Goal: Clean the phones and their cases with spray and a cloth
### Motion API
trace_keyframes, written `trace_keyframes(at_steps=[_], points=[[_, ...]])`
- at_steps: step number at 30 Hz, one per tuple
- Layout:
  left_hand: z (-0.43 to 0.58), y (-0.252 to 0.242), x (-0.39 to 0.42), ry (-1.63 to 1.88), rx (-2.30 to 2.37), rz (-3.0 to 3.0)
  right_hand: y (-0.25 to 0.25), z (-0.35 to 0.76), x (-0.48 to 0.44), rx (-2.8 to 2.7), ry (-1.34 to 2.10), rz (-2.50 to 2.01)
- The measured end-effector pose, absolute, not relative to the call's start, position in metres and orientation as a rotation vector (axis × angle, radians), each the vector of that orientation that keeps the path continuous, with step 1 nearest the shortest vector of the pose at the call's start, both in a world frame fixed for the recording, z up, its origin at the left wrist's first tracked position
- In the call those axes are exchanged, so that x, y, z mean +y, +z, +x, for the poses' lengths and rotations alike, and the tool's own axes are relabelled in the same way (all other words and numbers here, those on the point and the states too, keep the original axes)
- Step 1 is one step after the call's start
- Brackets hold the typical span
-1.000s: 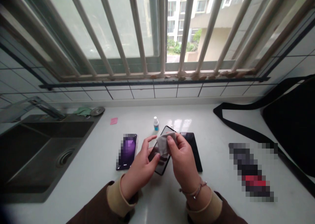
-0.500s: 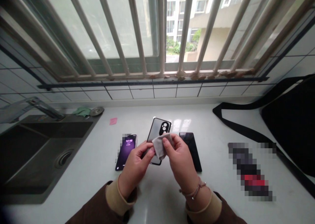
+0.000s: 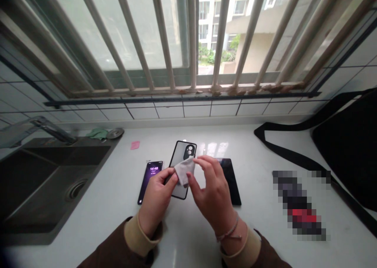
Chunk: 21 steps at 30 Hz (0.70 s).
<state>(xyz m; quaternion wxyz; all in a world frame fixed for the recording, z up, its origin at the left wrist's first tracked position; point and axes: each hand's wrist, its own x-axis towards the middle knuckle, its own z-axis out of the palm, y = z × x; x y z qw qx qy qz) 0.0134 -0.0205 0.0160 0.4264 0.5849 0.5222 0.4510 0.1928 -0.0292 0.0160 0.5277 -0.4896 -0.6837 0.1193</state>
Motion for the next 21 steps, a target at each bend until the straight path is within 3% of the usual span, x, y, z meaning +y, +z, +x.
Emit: trace_keyframes(at_steps=[5,21], points=[[0.0102,0.0168,-0.0187,1.163,1.338,1.422,0.0161,0.1922,-0.0298,-1.93,0.146,-1.055],[0.0084,0.0071,-0.0134,1.132,1.347,1.338,0.0179,0.1953,-0.0279,-2.083,0.085,-0.933]])
